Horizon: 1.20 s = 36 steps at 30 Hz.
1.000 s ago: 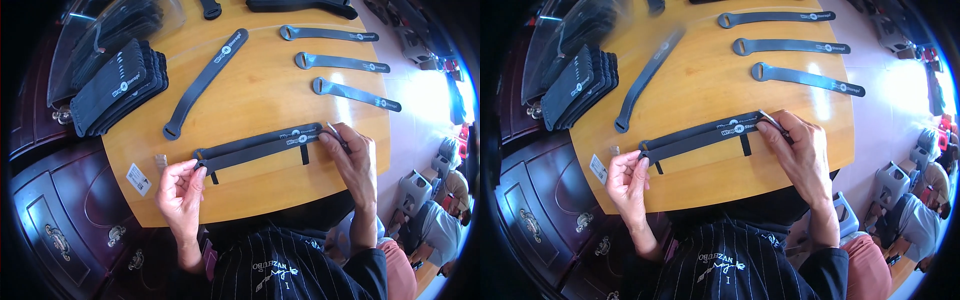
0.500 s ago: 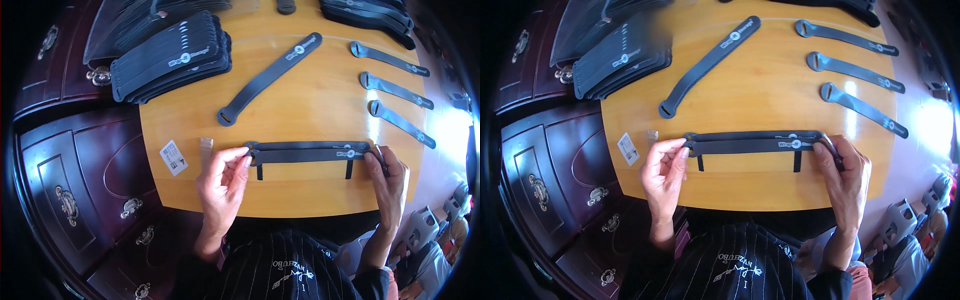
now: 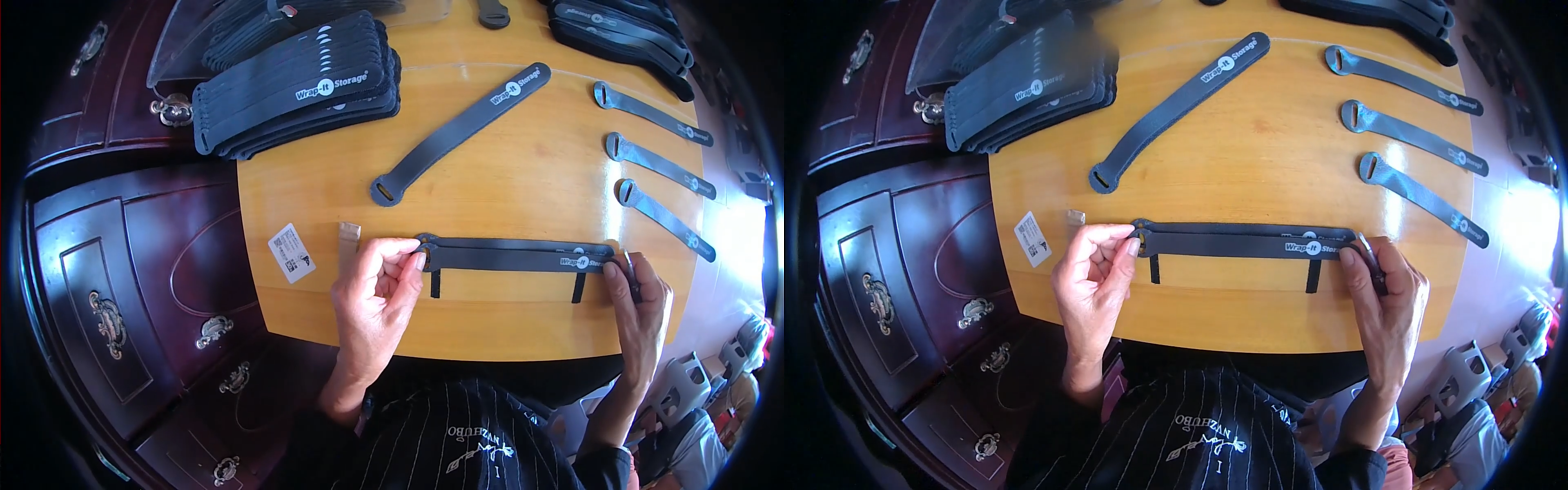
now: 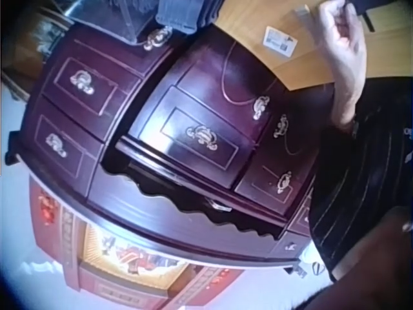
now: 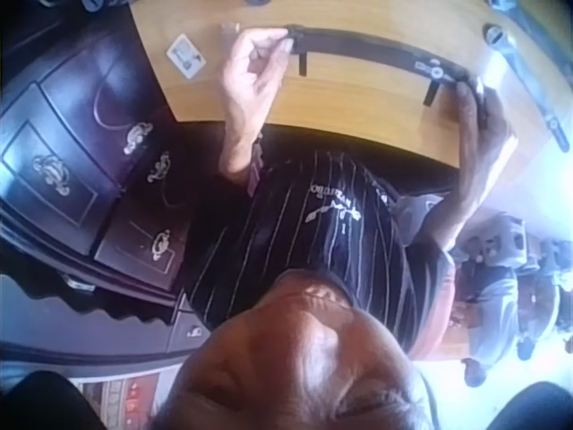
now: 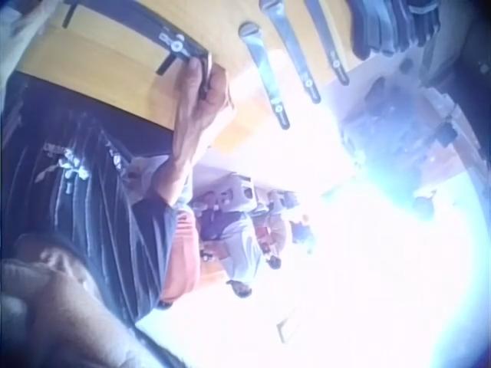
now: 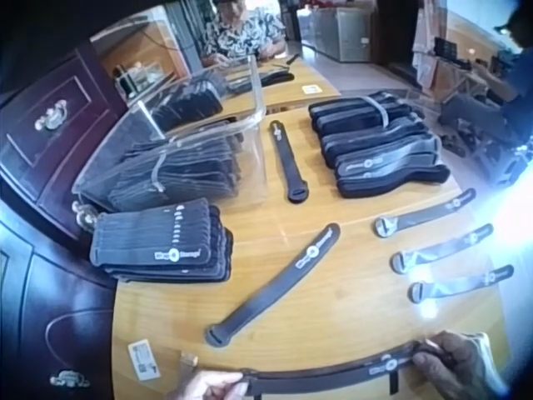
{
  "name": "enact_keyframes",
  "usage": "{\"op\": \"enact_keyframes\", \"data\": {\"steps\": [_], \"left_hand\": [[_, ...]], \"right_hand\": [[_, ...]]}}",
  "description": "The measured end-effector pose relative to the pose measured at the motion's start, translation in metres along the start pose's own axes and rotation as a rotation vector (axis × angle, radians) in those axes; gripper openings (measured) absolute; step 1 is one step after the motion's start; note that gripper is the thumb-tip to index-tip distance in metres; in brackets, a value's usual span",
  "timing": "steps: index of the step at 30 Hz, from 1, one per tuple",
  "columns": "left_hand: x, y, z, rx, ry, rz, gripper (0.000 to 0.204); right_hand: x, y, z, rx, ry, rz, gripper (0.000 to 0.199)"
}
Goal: Using a small tool to clear out excess material from pre-cut holes in rubber storage straps.
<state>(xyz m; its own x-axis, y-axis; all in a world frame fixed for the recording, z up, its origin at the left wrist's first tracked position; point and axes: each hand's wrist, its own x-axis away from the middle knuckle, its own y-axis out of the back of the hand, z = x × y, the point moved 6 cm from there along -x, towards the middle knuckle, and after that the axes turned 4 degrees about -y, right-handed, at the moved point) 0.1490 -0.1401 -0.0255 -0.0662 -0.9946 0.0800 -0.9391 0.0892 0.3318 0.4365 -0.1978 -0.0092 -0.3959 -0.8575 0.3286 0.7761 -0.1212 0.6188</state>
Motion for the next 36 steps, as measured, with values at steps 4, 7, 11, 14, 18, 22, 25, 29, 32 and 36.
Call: {"op": "enact_keyframes", "data": {"steps": [4,7,11,14,18,22,25,29,32,36], "left_hand": [[-0.0009,-0.0012,-0.0017,-0.014,0.004,0.008,0.011],[-0.0009,-0.0013,-0.0009,-0.021,0.009,0.009,0.011],[-0.0012,-0.0028,-0.0019,-0.054,0.002,0.011,0.011],[-0.0011,-0.007,-0.0004,-0.009,0.043,0.011,0.013],[0.0002,-0.0022,0.0035,-0.018,0.076,0.009,0.014],[-0.0003,0.0004,0.0003,-0.051,0.119,-0.025,0.015],[-0.0018,-0.0007,0.0008,-0.046,0.099,0.0,0.013],[-0.001,-0.0027,0.0005,-0.056,0.112,-0.008,0.011],[-0.0013,-0.0039,0.0003,-0.077,0.129,-0.005,0.011],[-0.0011,-0.0031,-0.0017,-0.087,0.126,-0.014,0.011]], "right_hand": [[0.0002,-0.0002,0.001,-0.008,0.0,-0.011,0.02],[-0.0001,-0.0007,-0.0014,-0.036,0.009,-0.01,0.021],[0.0001,0.0008,-0.0023,-0.005,-0.003,-0.004,0.019],[0.0013,0.0025,-0.0039,-0.004,-0.034,-0.018,0.017],[-0.0002,-0.0008,-0.0072,-0.016,-0.052,-0.029,0.017],[-0.0019,-0.0015,-0.0047,-0.007,-0.03,-0.021,0.021],[-0.002,0.0021,-0.0034,0.018,0.007,-0.04,0.023],[-0.0024,0.0032,-0.0045,-0.004,0.011,-0.025,0.023],[-0.0028,0.003,-0.0037,-0.009,0.018,-0.026,0.024],[-0.0035,0.0047,0.0009,0.027,-0.015,0.012,0.024]]}}
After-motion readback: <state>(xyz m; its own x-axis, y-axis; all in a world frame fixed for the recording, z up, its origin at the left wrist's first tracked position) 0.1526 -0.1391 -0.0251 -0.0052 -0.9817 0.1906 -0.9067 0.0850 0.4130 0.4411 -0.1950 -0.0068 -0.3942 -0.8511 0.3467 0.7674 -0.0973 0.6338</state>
